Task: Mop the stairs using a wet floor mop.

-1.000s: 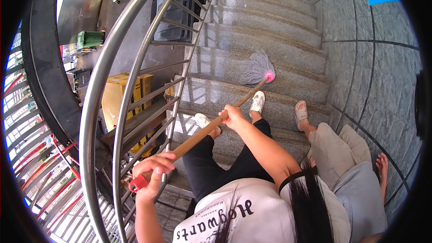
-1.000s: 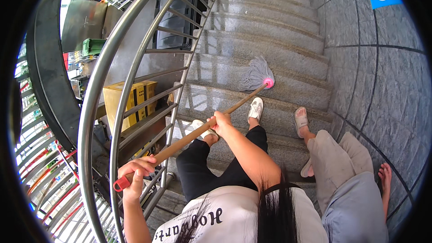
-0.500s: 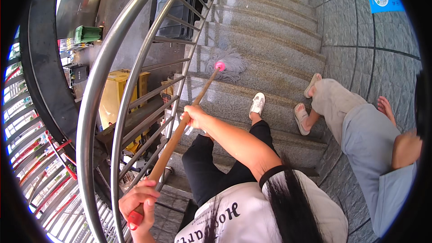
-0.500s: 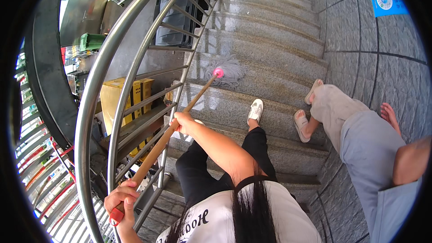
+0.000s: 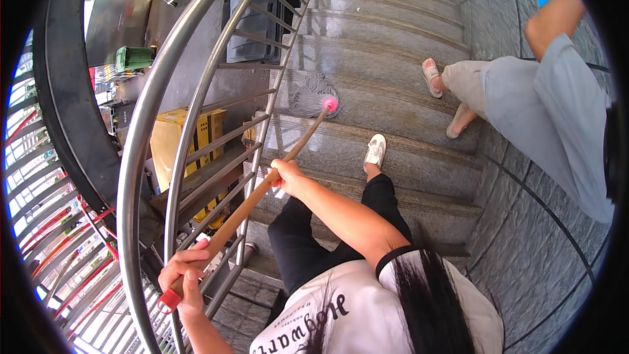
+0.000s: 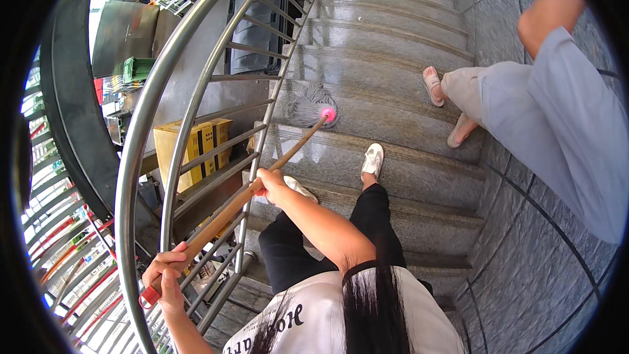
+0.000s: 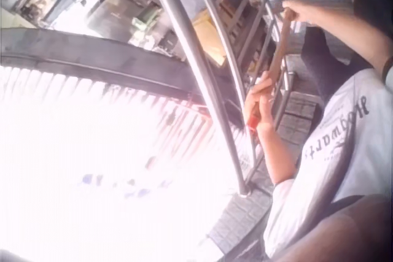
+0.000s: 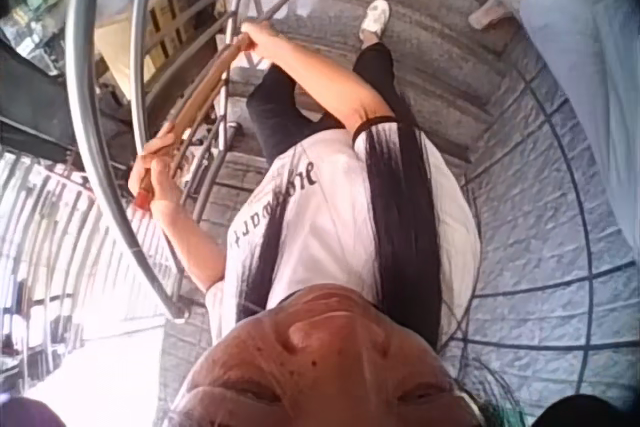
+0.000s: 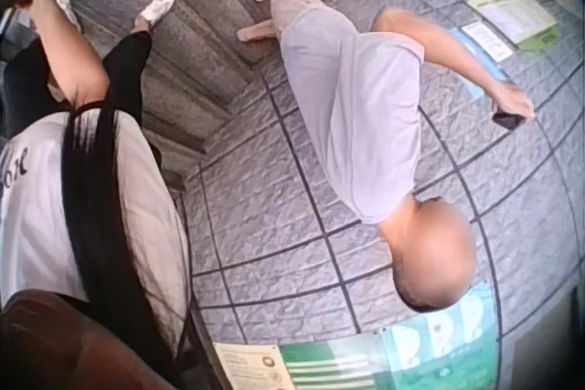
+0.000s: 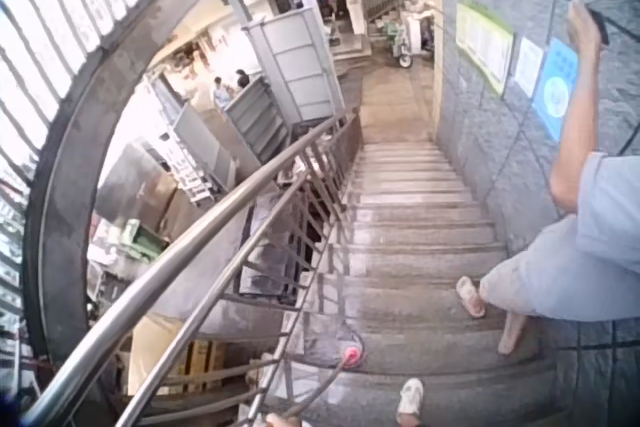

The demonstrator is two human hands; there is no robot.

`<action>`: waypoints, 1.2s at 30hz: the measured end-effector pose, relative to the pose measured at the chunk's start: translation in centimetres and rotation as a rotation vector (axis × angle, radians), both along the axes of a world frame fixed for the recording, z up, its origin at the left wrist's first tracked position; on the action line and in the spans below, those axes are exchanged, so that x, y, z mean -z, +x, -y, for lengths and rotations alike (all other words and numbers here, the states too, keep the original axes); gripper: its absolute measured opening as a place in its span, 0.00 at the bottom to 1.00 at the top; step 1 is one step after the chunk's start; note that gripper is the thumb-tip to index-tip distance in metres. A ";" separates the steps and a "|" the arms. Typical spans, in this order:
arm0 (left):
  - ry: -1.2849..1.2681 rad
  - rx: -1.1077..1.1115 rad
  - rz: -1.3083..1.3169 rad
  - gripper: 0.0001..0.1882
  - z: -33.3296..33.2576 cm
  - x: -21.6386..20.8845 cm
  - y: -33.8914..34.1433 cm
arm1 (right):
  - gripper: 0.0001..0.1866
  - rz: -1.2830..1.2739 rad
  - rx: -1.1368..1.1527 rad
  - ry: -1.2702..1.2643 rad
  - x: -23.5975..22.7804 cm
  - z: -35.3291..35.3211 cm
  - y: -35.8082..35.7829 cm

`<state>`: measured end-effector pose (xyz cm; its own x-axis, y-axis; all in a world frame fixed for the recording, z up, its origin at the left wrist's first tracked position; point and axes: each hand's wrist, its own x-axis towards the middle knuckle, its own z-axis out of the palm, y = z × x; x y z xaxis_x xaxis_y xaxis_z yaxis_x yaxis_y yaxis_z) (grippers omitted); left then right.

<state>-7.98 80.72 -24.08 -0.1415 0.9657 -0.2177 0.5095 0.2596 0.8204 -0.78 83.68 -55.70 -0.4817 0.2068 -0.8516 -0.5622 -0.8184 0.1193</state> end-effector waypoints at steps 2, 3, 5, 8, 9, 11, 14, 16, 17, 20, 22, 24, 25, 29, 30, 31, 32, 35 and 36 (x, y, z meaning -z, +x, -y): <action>-0.047 0.001 0.080 0.20 -0.9 0.4 0.5 | 0.08 0.083 -0.004 0.009 0.4 0.7 2.2; -0.069 0.022 0.119 0.21 -1.3 0.9 0.5 | 0.08 0.131 0.026 -0.006 0.7 1.0 3.4; -0.094 0.075 0.184 0.19 -2.6 2.1 1.5 | 0.08 0.171 0.087 -0.052 1.2 1.4 6.3; -0.197 0.136 0.285 0.17 -4.4 4.5 4.4 | 0.06 0.208 0.247 -0.135 3.1 2.5 11.2; -0.202 0.162 0.356 0.16 -4.8 5.5 5.4 | 0.05 0.200 0.287 -0.133 3.6 2.9 13.3; -0.237 0.253 0.418 0.15 -5.1 8.6 7.7 | 0.05 0.236 0.318 -0.153 5.6 4.1 17.8; -0.298 0.390 0.514 0.11 -4.9 11.4 12.5 | 0.06 0.365 0.422 -0.177 8.2 6.2 24.5; -0.367 0.475 0.560 0.07 -3.9 13.1 15.4 | 0.05 0.438 0.441 -0.262 9.1 7.4 28.6; -0.396 0.523 0.585 0.06 -3.3 13.9 16.6 | 0.05 0.451 0.511 -0.286 9.7 8.4 30.5; -0.333 0.696 0.567 0.04 -3.1 13.7 18.4 | 0.07 0.551 0.539 -0.320 10.0 10.0 32.8; -0.315 0.739 0.572 0.04 -3.9 12.2 18.1 | 0.08 0.567 0.514 -0.282 9.4 10.3 33.2; -0.271 0.785 0.592 0.06 -5.2 9.8 17.2 | 0.07 0.528 0.680 -0.285 9.1 10.0 33.4; -0.262 0.780 0.647 0.07 -5.6 8.8 16.5 | 0.07 0.533 0.685 -0.286 9.3 9.7 33.3; -0.240 0.595 0.693 0.13 -6.1 6.9 12.1 | 0.04 0.306 0.867 -0.294 8.1 6.3 30.3; -0.182 0.493 0.694 0.16 -5.9 7.0 10.7 | 0.05 0.278 0.862 -0.278 8.2 5.7 29.0; -0.095 0.365 0.706 0.17 -5.6 7.4 9.4 | 0.05 0.253 0.856 -0.261 8.3 5.1 27.8; -0.041 0.250 0.687 0.18 -5.5 7.5 8.1 | 0.05 0.261 0.851 -0.280 7.6 4.1 26.5; 0.068 -0.008 0.706 0.17 -6.3 8.9 4.7 | 0.04 0.255 0.872 -0.334 6.7 1.8 23.9; 0.123 -0.080 0.712 0.15 -6.6 9.4 4.0 | 0.04 0.271 0.869 -0.303 6.3 1.6 23.0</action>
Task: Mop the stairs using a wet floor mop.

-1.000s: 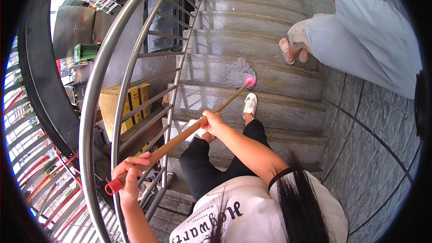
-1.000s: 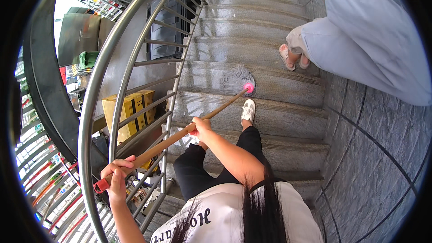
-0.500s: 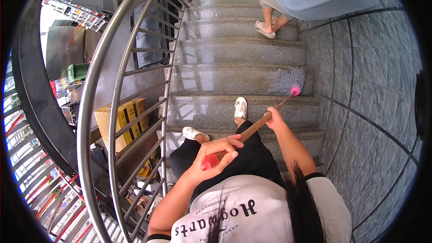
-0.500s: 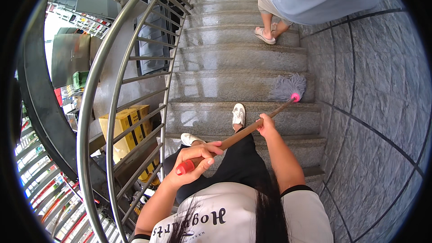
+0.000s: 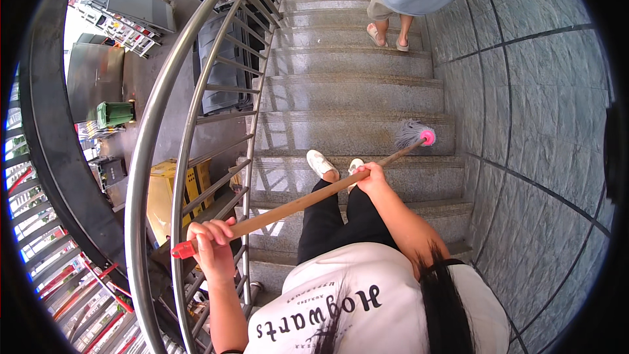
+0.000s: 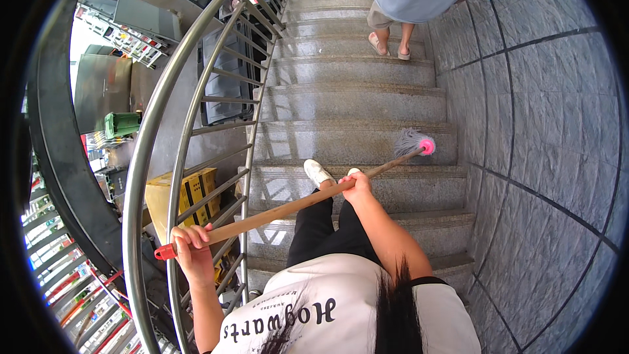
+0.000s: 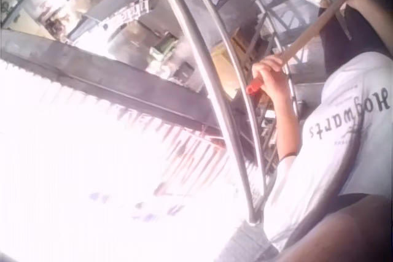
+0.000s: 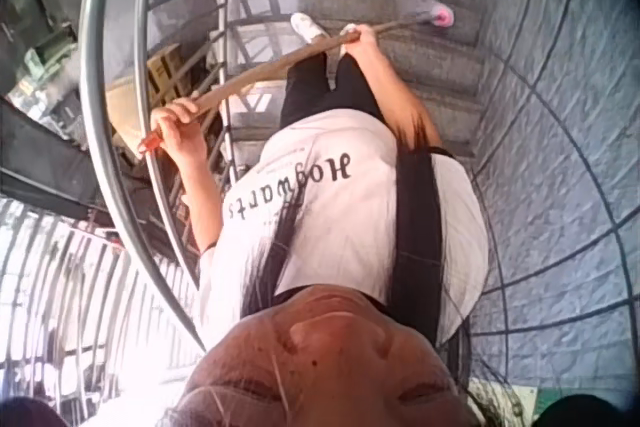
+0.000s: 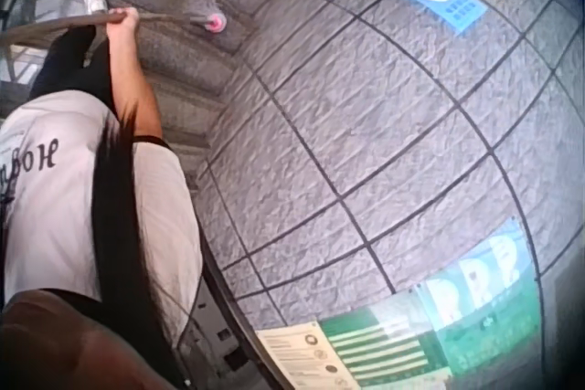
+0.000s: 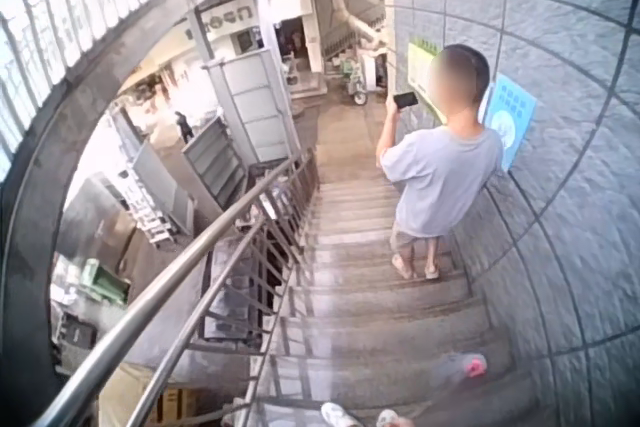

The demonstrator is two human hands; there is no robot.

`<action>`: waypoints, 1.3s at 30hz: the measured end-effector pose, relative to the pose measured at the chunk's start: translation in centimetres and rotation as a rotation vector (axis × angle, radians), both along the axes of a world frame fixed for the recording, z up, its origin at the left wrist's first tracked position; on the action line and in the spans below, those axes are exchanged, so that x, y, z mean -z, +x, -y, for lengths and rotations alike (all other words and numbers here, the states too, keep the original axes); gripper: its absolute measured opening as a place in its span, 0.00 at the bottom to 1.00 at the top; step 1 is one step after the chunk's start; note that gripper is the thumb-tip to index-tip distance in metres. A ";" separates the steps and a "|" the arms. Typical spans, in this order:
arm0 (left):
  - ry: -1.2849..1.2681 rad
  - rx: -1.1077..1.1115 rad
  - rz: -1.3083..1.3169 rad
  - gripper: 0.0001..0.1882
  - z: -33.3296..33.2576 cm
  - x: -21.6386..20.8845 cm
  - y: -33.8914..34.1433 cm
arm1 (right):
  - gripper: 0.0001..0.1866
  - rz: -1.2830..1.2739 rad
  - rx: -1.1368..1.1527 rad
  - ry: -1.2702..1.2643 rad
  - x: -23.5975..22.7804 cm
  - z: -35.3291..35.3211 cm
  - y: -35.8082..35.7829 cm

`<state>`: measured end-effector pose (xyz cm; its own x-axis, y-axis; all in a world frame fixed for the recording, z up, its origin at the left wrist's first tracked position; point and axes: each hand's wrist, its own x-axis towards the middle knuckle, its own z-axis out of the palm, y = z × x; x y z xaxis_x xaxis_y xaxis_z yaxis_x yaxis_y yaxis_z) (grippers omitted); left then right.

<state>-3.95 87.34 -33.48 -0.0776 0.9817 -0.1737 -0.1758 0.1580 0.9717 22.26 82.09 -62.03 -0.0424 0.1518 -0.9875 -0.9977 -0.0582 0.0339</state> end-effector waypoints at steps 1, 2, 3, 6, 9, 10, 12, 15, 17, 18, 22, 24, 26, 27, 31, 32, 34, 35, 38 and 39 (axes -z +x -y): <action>0.000 -0.017 0.003 0.15 -0.3 0.4 -1.0 | 0.04 0.022 -0.019 0.016 -0.7 -0.3 -0.8; 0.000 -0.088 0.046 0.14 -0.6 0.9 -2.0 | 0.04 0.047 -0.033 0.008 -1.1 -1.2 -1.4; 0.001 -0.160 0.089 0.13 -0.9 1.2 -2.8 | 0.04 0.049 -0.049 0.006 -1.3 -1.5 -1.8; -0.018 -0.241 0.071 0.06 -1.5 2.5 -5.1 | 0.05 0.066 -0.028 0.037 -1.3 -2.7 -2.8; -0.032 -0.248 0.068 0.03 -2.7 3.8 -6.2 | 0.05 0.130 -0.042 0.016 -2.0 -4.8 -2.8; -0.034 -0.249 0.076 0.03 -3.4 4.2 -6.2 | 0.05 0.155 -0.036 0.033 -1.9 -5.4 -2.6; -0.032 -0.245 0.095 0.02 -4.4 5.0 -6.2 | 0.05 0.165 -0.038 0.046 -1.9 -6.7 -1.9; -0.039 -0.237 0.141 0.02 -4.8 7.2 -6.5 | 0.04 0.181 -0.037 0.055 -1.0 -8.0 -1.0; -0.035 -0.202 0.167 0.02 -4.6 9.4 -7.4 | 0.03 0.172 -0.055 0.081 0.7 -8.5 -0.8; -0.053 -0.232 0.169 0.02 -4.5 10.4 -7.6 | 0.03 0.191 -0.073 0.042 0.8 -9.2 -1.0; -0.081 -0.292 0.205 0.03 -4.8 14.8 -8.1 | 0.03 0.179 -0.114 0.027 4.3 -11.1 -0.9; -0.077 -0.291 0.223 0.03 -6.0 16.8 -6.4 | 0.04 0.184 -0.108 0.038 6.6 -12.3 0.7; -0.081 -0.259 0.219 0.03 -7.5 18.2 -3.9 | 0.04 0.142 -0.069 0.074 8.7 -13.0 3.2; -0.091 -0.221 0.216 0.03 -8.5 18.5 -2.5 | 0.04 0.101 -0.024 0.105 9.5 -13.2 4.5; -0.095 -0.013 0.122 0.03 -12.9 17.7 5.5 | 0.06 0.107 0.072 0.185 11.1 -14.6 11.0; -0.112 0.050 0.122 0.03 -14.0 17.6 8.0 | 0.06 0.130 0.106 0.205 12.1 -14.3 13.4; -0.166 0.150 0.147 0.02 -15.2 17.4 14.1 | 0.06 0.212 0.116 0.170 13.8 -13.0 18.2; -0.185 0.214 0.133 0.01 -15.4 17.7 17.0 | 0.06 0.266 0.095 0.119 14.5 -12.7 20.1; -0.158 0.697 -0.081 0.01 -14.9 19.0 25.0 | 0.03 0.266 -0.085 -0.134 15.6 -12.2 23.1; -0.089 0.847 -0.100 0.02 -14.3 19.3 27.8 | 0.03 0.261 -0.079 -0.147 17.0 -11.0 23.8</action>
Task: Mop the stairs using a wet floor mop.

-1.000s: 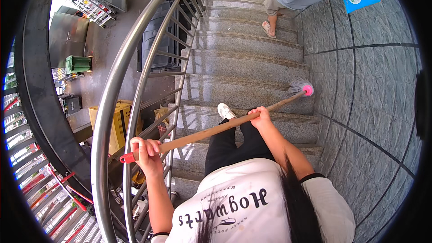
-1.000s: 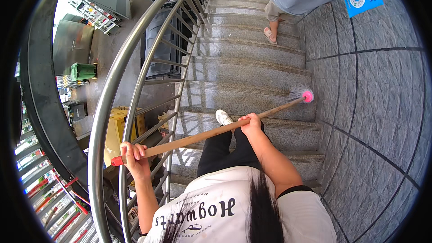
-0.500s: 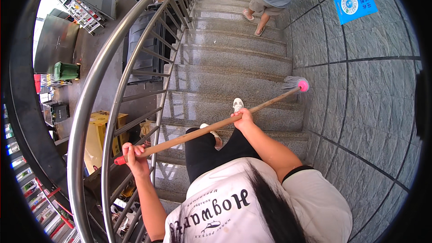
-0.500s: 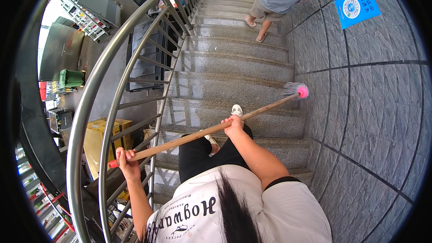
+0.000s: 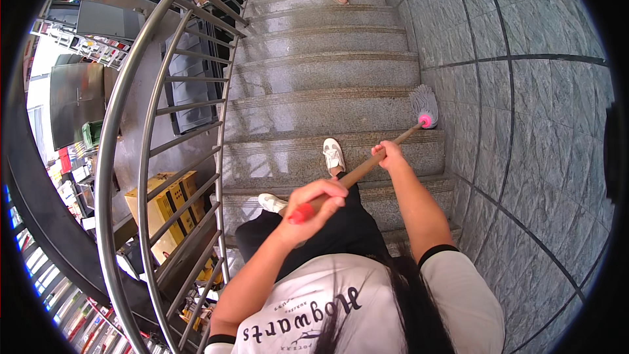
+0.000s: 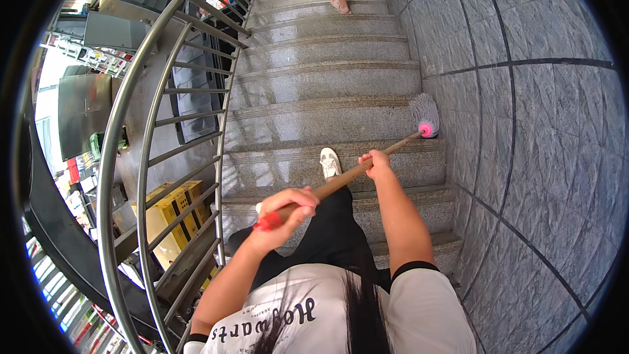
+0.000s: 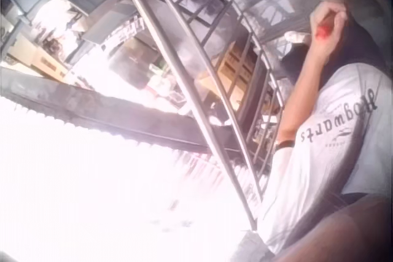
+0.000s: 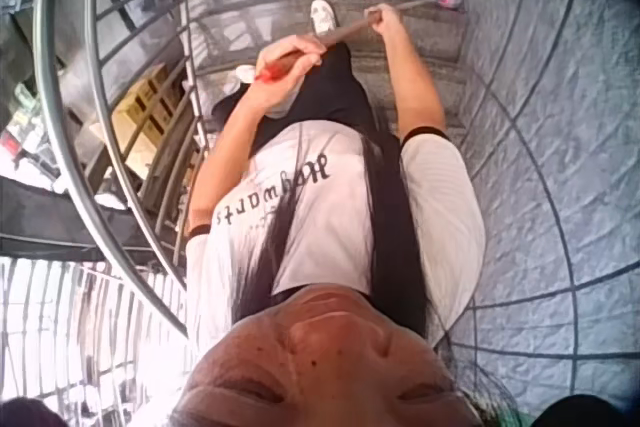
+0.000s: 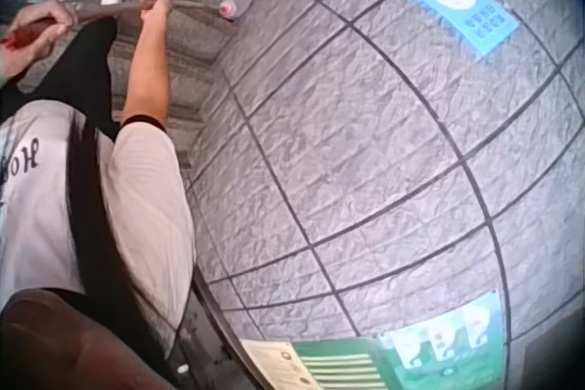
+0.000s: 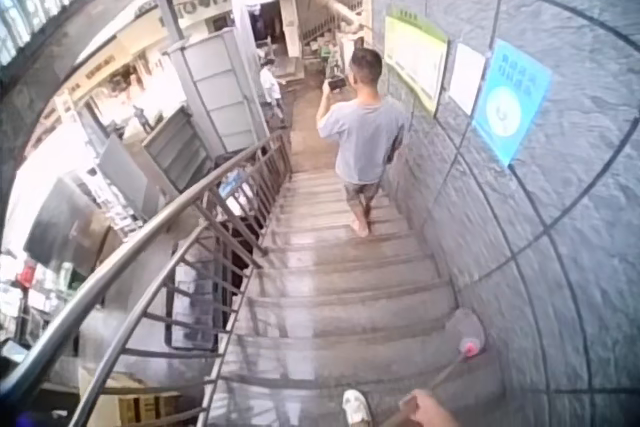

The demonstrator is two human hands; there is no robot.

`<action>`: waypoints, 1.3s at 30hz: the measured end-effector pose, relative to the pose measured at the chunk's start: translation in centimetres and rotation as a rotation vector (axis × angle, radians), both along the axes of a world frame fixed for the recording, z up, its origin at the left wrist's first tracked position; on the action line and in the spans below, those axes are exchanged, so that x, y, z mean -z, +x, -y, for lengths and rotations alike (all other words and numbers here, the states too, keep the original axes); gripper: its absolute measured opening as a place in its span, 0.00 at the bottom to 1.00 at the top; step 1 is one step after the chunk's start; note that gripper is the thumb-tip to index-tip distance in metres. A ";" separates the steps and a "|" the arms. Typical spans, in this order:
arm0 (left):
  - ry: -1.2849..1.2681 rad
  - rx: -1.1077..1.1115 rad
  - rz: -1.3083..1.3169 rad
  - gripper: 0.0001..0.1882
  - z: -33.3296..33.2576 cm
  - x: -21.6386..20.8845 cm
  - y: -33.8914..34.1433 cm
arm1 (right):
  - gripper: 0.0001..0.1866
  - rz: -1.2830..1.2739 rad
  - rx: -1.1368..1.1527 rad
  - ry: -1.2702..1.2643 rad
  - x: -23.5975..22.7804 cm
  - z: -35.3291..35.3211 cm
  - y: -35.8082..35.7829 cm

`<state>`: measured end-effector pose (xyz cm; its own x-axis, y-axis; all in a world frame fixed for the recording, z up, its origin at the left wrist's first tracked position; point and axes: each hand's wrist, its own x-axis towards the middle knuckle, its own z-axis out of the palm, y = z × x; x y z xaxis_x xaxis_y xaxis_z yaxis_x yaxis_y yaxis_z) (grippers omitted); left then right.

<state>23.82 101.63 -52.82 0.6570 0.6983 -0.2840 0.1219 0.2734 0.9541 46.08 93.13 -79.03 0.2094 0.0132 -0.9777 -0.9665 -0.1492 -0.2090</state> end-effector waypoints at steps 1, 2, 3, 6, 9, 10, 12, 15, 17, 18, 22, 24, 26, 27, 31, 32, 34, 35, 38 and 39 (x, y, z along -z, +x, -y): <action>-0.003 0.102 0.088 0.03 0.7 0.8 1.8 | 0.03 -0.042 -0.177 -0.042 1.3 1.2 0.7; -0.021 0.148 0.133 0.03 1.2 0.4 2.2 | 0.04 -0.086 -0.351 -0.087 1.0 1.8 0.8; -0.007 0.156 0.096 0.03 1.0 0.2 1.7 | 0.04 -0.065 -0.329 -0.168 1.1 1.7 0.2; 0.041 0.174 -0.003 0.04 0.2 -2.0 -1.6 | 0.02 -0.174 -0.551 -0.103 -0.3 -0.1 -3.4; 0.071 0.194 -0.109 0.05 -0.6 -5.5 -6.4 | 0.02 -0.323 -0.524 0.015 -1.7 -1.0 -10.0; 0.063 0.189 -0.168 0.05 -0.8 -7.0 -7.8 | 0.02 -0.334 -0.528 0.044 -1.9 -1.3 -12.3; 0.070 0.135 -0.272 0.05 -1.1 -10.0 -10.5 | 0.02 -0.377 -0.596 0.039 -5.4 -3.7 -17.2; 0.166 0.061 -0.429 0.06 -1.1 -14.4 -12.4 | 0.03 -0.492 -0.662 0.159 -7.5 -6.1 -23.5; 0.197 0.029 -0.484 0.06 -1.1 -16.2 -12.8 | 0.03 -0.545 -0.698 0.215 -8.3 -7.7 -27.2; 0.258 0.053 -0.549 0.07 -1.1 -16.9 -12.3 | 0.03 -0.570 -0.691 0.242 -8.8 -8.6 -28.6; 0.399 0.200 -0.644 0.08 -0.5 -16.2 -10.4 | 0.04 -0.761 -0.644 0.372 -7.5 -10.8 -33.8; 0.412 0.207 -0.646 0.08 -0.2 -16.0 -10.1 | 0.04 -0.917 -0.531 0.515 -8.8 -11.5 -35.0; 0.424 0.126 -0.601 0.08 -0.2 -16.4 -10.3 | 0.05 -0.938 -0.506 0.583 -10.2 -11.8 -35.2; 0.438 0.110 -0.588 0.08 0.1 -16.7 -10.9 | 0.05 -0.908 -0.465 0.581 -10.8 -11.8 -35.3; 0.406 -0.103 -0.520 0.06 1.7 -18.3 -12.4 | 0.06 -0.822 -0.429 0.570 -12.7 -11.3 -34.0; 0.403 -0.234 -0.514 0.07 2.2 -19.2 -12.6 | 0.07 -0.795 -0.431 0.551 -13.5 -11.0 -33.5; 0.474 -0.469 -0.375 0.08 2.9 -20.2 -13.1 | 0.05 -0.802 -0.420 0.582 -15.0 -10.2 -31.6; 0.488 -0.537 -0.297 0.09 3.5 -20.8 -13.8 | 0.05 -0.794 -0.428 0.548 -16.6 -9.7 -30.7; 0.562 -0.626 -0.068 0.12 2.7 -20.7 -14.8 | 0.06 -0.722 -0.412 0.507 -18.9 -7.9 -25.0; 0.531 -0.685 -0.027 0.13 2.6 -20.1 -14.7 | 0.06 -0.715 -0.411 0.507 -19.0 -7.2 -23.6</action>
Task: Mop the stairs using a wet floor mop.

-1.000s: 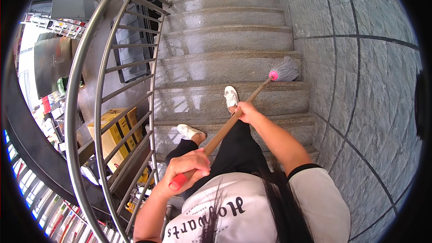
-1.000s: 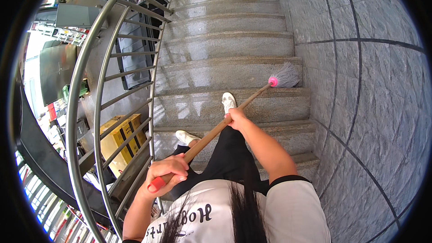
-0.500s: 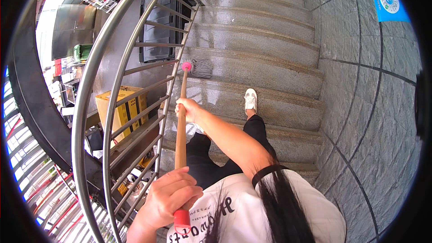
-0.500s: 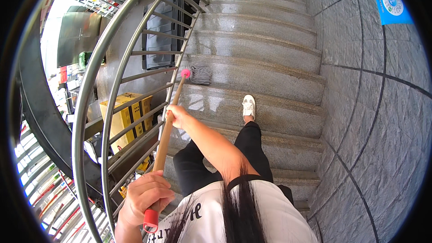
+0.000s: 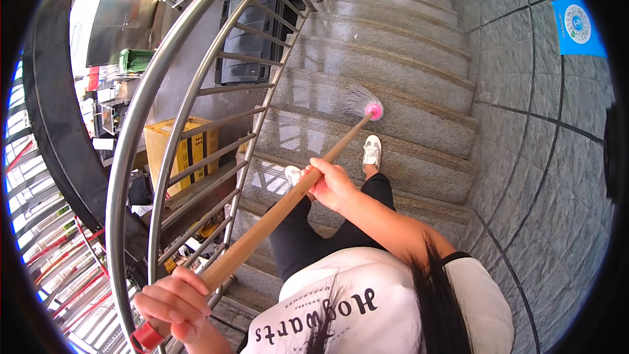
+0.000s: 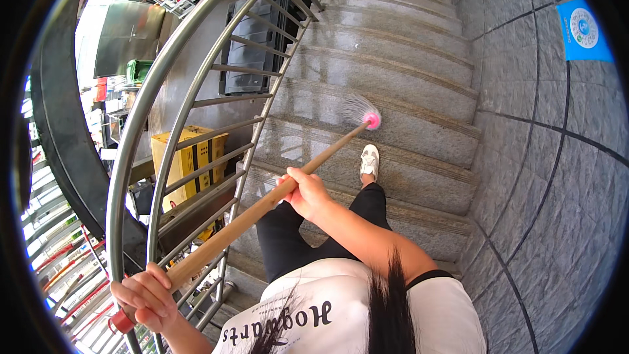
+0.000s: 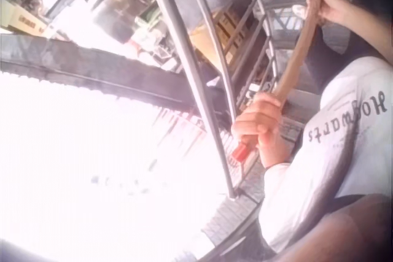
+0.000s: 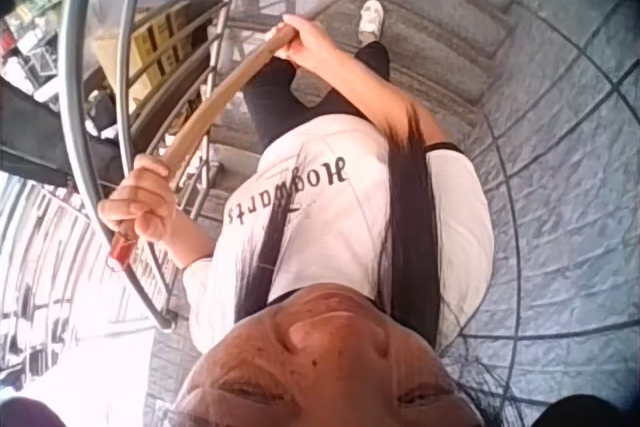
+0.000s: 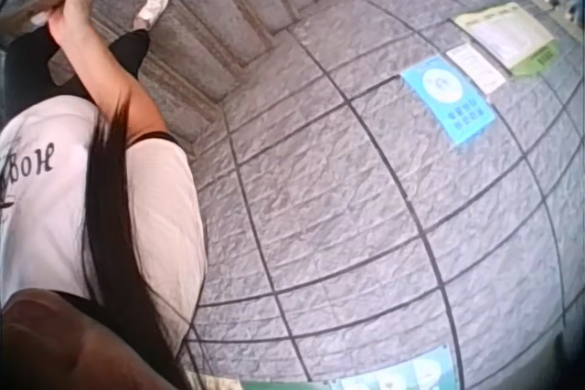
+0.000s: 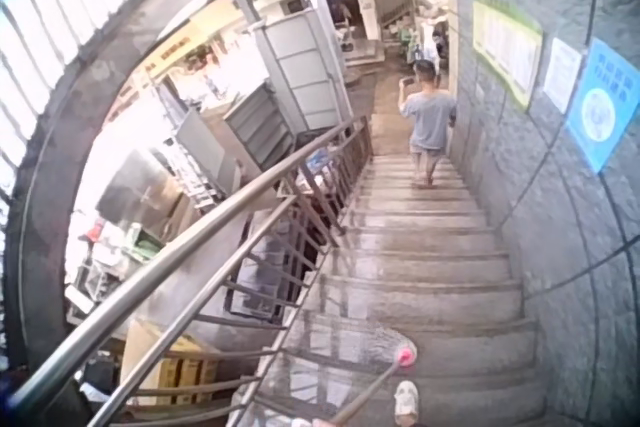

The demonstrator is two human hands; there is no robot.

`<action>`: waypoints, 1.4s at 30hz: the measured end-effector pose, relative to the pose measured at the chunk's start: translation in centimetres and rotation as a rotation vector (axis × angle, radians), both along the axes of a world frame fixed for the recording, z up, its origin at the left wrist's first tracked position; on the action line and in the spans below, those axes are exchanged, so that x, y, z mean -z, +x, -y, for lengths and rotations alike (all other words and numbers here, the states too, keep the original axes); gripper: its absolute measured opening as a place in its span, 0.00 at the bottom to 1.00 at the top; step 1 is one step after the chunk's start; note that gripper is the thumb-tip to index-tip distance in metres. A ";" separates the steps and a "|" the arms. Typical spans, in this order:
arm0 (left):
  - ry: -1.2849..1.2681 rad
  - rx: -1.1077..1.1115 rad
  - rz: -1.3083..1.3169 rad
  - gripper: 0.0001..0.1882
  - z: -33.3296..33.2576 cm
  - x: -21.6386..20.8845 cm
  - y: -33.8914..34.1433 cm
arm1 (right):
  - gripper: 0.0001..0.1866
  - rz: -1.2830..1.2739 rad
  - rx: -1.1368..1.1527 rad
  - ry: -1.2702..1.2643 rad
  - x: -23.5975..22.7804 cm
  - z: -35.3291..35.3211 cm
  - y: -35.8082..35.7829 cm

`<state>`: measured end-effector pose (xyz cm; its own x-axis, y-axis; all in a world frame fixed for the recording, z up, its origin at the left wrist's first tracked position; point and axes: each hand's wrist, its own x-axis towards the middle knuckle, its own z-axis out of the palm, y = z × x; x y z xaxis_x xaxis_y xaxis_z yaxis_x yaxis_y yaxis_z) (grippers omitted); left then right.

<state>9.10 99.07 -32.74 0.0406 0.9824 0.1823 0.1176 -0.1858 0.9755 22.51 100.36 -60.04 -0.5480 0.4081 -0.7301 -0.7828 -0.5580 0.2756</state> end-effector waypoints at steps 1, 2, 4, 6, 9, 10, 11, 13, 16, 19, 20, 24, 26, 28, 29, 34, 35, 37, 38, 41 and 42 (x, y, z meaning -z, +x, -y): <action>-0.014 -0.043 0.062 0.13 -0.4 0.8 0.2 | 0.06 0.059 0.038 -0.025 0.0 0.6 1.4; -0.059 -0.005 0.102 0.14 -0.9 1.9 0.5 | 0.06 0.123 0.084 -0.054 0.2 1.2 3.1; -0.216 0.030 0.195 0.13 -1.0 5.4 1.9 | 0.05 0.253 0.126 -0.088 3.0 3.0 6.5; -0.424 0.255 0.219 0.07 -1.5 9.3 4.1 | 0.06 0.342 0.141 -0.188 8.1 4.8 10.4; -0.532 0.597 0.072 0.02 -0.7 16.4 7.8 | 0.06 0.509 0.053 -0.357 17.0 6.7 15.2; -0.528 0.609 0.076 0.02 -1.0 17.3 7.9 | 0.07 0.504 0.085 -0.378 18.2 6.8 16.2; -0.549 0.562 0.109 0.02 -1.3 18.0 7.7 | 0.07 0.512 0.098 -0.383 18.6 6.2 16.1; -0.594 0.480 0.108 0.02 -0.7 17.6 6.5 | 0.06 0.585 -0.040 -0.387 18.3 5.3 14.3; -0.572 0.358 0.057 0.03 0.5 15.2 2.9 | 0.04 0.487 -0.089 -0.320 17.8 4.9 9.3; -0.543 0.152 -0.030 0.03 2.1 11.2 -0.7 | 0.04 0.419 -0.172 -0.241 13.6 2.3 2.9; -0.528 0.078 -0.075 0.04 2.9 10.0 -1.8 | 0.04 0.431 -0.212 -0.227 12.3 1.4 0.4; -0.464 -0.180 -0.257 0.08 6.6 6.1 -3.5 | 0.04 0.425 -0.406 -0.098 9.3 -0.1 -8.0; -0.462 -0.277 -0.308 0.08 6.8 5.2 -2.7 | 0.04 0.370 -0.544 0.026 9.2 -0.5 -11.2; -0.445 -0.349 -0.409 0.08 6.9 5.2 -1.7 | 0.06 0.305 -0.582 0.061 9.5 -1.2 -13.7; -0.433 -0.366 -0.428 0.08 6.9 5.0 -1.1 | 0.06 0.232 -0.608 0.070 9.6 -1.4 -15.2; -0.345 -0.362 -0.568 0.12 7.0 7.0 -2.4 | 0.05 0.152 -0.573 0.098 10.6 -1.6 -18.3; -0.347 -0.412 -0.564 0.13 7.5 6.6 -3.4 | 0.05 0.159 -0.557 0.081 9.9 -1.4 -18.6; -0.307 -0.459 -0.558 0.11 7.4 6.2 -4.4 | 0.04 0.165 -0.531 0.061 9.0 -1.0 -18.5; -0.341 -0.512 -0.491 0.09 7.0 5.9 -4.6 | 0.04 0.174 -0.510 0.049 8.9 -1.0 -18.3; -0.476 -0.558 -0.341 0.08 6.0 5.3 -5.9 | 0.05 0.205 -0.461 -0.043 9.4 0.8 -15.9; -0.499 -0.527 -0.298 0.08 5.4 5.3 -6.4 | 0.06 0.212 -0.410 -0.095 9.2 1.2 -14.5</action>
<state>2.71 93.63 -38.03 -0.4759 0.8487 -0.2309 0.3381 0.4189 0.8427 7.96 99.21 -69.27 -0.4845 0.1151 -0.8672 -0.5477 -0.8128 0.1982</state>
